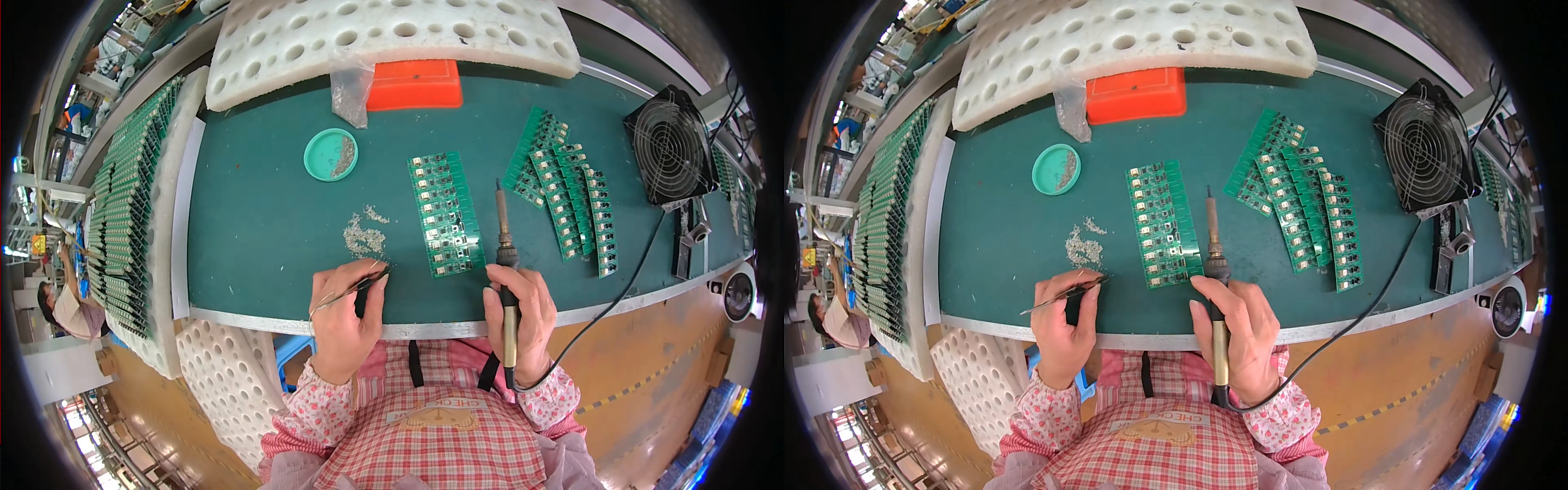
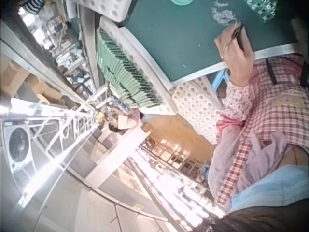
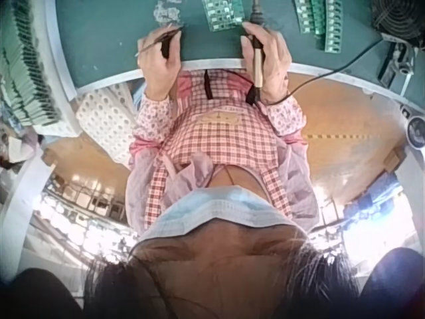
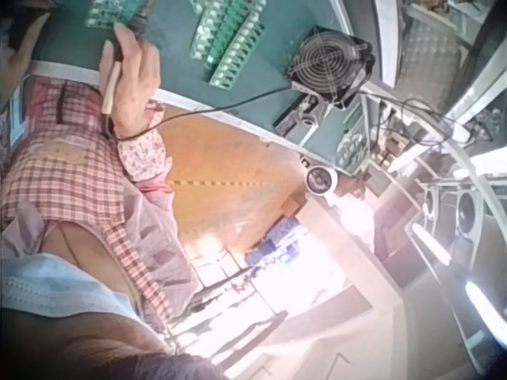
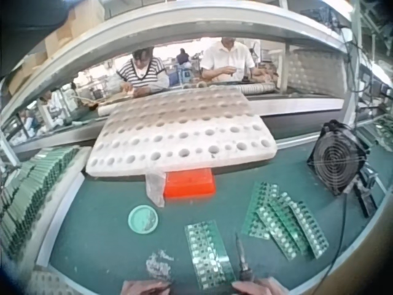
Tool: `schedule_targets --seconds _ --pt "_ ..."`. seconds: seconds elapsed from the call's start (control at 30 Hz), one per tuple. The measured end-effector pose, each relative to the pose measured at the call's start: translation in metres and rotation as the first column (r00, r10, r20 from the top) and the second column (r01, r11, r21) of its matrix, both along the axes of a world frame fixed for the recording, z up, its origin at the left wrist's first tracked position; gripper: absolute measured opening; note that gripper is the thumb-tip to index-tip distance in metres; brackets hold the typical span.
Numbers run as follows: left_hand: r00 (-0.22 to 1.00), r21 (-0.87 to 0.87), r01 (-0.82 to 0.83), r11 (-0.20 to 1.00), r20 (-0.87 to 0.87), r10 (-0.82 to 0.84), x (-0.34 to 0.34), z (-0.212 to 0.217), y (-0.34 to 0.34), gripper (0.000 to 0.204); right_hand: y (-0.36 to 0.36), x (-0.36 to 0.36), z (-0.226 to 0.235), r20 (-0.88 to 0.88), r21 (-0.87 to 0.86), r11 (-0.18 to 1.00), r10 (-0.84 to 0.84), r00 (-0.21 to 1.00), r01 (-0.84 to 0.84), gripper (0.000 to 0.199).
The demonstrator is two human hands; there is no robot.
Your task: The person places electronic components onto circuit boards with tweezers and solders them using a soldering iron and solder wire.
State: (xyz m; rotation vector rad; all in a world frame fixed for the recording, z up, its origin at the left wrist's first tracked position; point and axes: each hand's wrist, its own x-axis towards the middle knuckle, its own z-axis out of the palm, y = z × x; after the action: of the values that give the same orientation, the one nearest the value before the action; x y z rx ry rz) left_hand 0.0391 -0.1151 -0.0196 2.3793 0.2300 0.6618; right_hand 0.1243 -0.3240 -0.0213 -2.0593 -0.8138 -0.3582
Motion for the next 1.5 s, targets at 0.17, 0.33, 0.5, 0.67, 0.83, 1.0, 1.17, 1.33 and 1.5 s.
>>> schedule_targets --seconds 0.17,0.33,0.5,0.67,0.83,1.0,1.17,1.33,1.5 --pt "1.0 0.016 0.008 1.0 -0.006 -0.008 -0.001 0.0 0.0 0.012 -0.002 0.001 0.0 0.046 0.006 1.0 0.026 0.999 -0.026 0.04" --pt "1.0 0.024 0.0 1.0 -0.007 0.001 -0.003 -0.001 0.0 0.013 -0.003 0.0 0.0 0.037 0.017 1.0 0.025 0.999 -0.026 0.039" --pt "1.0 0.018 -0.018 1.0 -0.005 0.018 -0.002 -0.001 -0.002 0.013 -0.004 0.0 -0.001 0.036 0.021 0.999 0.03 0.999 -0.031 0.038" --pt "1.0 0.023 -0.01 1.0 -0.009 0.011 -0.002 -0.001 -0.001 0.012 -0.004 0.0 0.0 0.047 0.011 0.999 0.033 0.998 -0.033 0.038" --pt "1.0 0.027 -0.014 1.0 -0.016 0.014 -0.002 -0.001 -0.002 0.011 -0.004 0.0 0.0 0.04 0.012 0.999 0.037 0.999 -0.038 0.038" --pt "1.0 0.036 -0.017 0.999 -0.009 0.017 -0.001 -0.001 -0.002 0.012 -0.005 0.0 0.0 0.038 0.016 0.999 0.037 0.999 -0.037 0.038" --pt "1.0 0.056 -0.015 0.998 -0.005 0.015 -0.001 0.0 -0.003 0.014 -0.005 0.001 0.001 0.061 0.041 0.999 0.029 0.998 -0.031 0.036" --pt "1.0 0.009 0.011 1.0 -0.024 -0.011 0.003 0.006 -0.012 0.016 -0.008 -0.002 -0.002 0.08 0.121 0.992 0.012 0.997 -0.021 0.032" --pt "0.989 -0.101 0.15 0.984 0.023 -0.148 0.013 0.005 -0.028 0.02 -0.012 -0.005 -0.004 0.036 0.193 0.981 0.002 0.999 -0.009 0.029"
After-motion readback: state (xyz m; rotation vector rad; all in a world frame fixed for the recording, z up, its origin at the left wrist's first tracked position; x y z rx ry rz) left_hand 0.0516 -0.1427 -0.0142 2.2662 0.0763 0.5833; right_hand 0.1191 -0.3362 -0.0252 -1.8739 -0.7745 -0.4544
